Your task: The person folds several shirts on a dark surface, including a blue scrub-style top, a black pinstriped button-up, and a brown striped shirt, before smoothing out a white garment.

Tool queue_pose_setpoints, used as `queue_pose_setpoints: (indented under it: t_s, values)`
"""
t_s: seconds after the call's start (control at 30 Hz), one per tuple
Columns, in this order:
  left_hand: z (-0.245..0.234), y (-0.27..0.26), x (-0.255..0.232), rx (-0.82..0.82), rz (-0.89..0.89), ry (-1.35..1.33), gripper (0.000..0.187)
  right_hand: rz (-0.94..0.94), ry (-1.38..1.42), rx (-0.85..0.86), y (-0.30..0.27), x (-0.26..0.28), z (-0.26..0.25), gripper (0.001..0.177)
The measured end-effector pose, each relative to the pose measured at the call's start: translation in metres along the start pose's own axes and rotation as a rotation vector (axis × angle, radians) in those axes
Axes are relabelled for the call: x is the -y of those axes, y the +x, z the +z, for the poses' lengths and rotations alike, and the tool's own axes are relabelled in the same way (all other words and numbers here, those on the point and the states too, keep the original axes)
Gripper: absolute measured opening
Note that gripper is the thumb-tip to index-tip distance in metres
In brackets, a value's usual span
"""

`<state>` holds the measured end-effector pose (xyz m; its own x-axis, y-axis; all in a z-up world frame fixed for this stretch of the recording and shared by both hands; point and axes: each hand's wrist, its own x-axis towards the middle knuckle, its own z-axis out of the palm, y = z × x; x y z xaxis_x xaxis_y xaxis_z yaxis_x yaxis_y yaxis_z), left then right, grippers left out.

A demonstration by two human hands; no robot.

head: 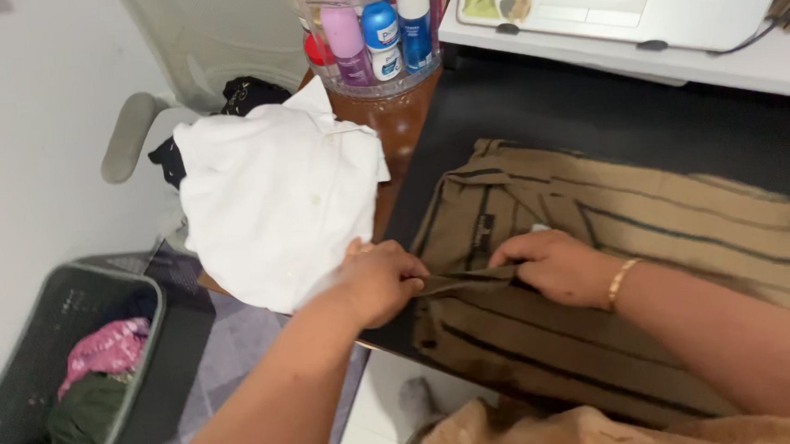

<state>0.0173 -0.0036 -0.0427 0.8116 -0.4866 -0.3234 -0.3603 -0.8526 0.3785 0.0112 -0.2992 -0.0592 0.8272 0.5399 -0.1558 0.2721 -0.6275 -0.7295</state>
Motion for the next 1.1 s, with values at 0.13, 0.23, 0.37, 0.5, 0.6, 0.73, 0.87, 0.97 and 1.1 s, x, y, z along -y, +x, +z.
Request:
queue_pose_setpoints:
  t_s: [0.13,0.23,0.37,0.5,0.6,0.73,0.87,0.97,1.1]
  values:
    - [-0.01,-0.004,0.005,0.02,0.064,-0.07,0.031,0.374,0.167,-0.007,0.002,0.047,0.003,0.029]
    - [-0.032,-0.02,-0.008,0.126,-0.021,-0.086,0.041,0.692,-0.109,-0.04,0.005,0.098,0.008,0.037]
    - [-0.044,-0.009,-0.007,0.205,0.038,-0.038,0.038,0.611,-0.112,-0.302,0.005,0.102,0.035,0.026]
    - [-0.026,0.011,0.014,0.206,0.157,-0.042,0.033,0.392,-0.021,-0.677,-0.009,0.07,0.06,0.02]
    - [-0.014,0.021,0.031,0.138,0.282,-0.117,0.028,0.484,-0.019,-0.715,-0.007,0.065,0.068,0.022]
    - [-0.024,0.019,0.026,0.161,0.252,-0.135,0.035,0.566,-0.191,-0.593,-0.005,0.085,0.066,0.025]
    - [-0.049,0.01,0.015,0.31,0.158,-0.1,0.04,0.495,-0.28,-0.612,0.002,0.093,0.07,0.017]
    - [-0.05,0.012,0.019,0.339,0.167,-0.104,0.034,0.481,-0.279,-0.622,-0.001,0.088,0.074,0.013]
    - [-0.04,0.021,0.031,0.291,0.253,-0.112,0.033,0.535,-0.346,-0.689,-0.002,0.089,0.081,0.011]
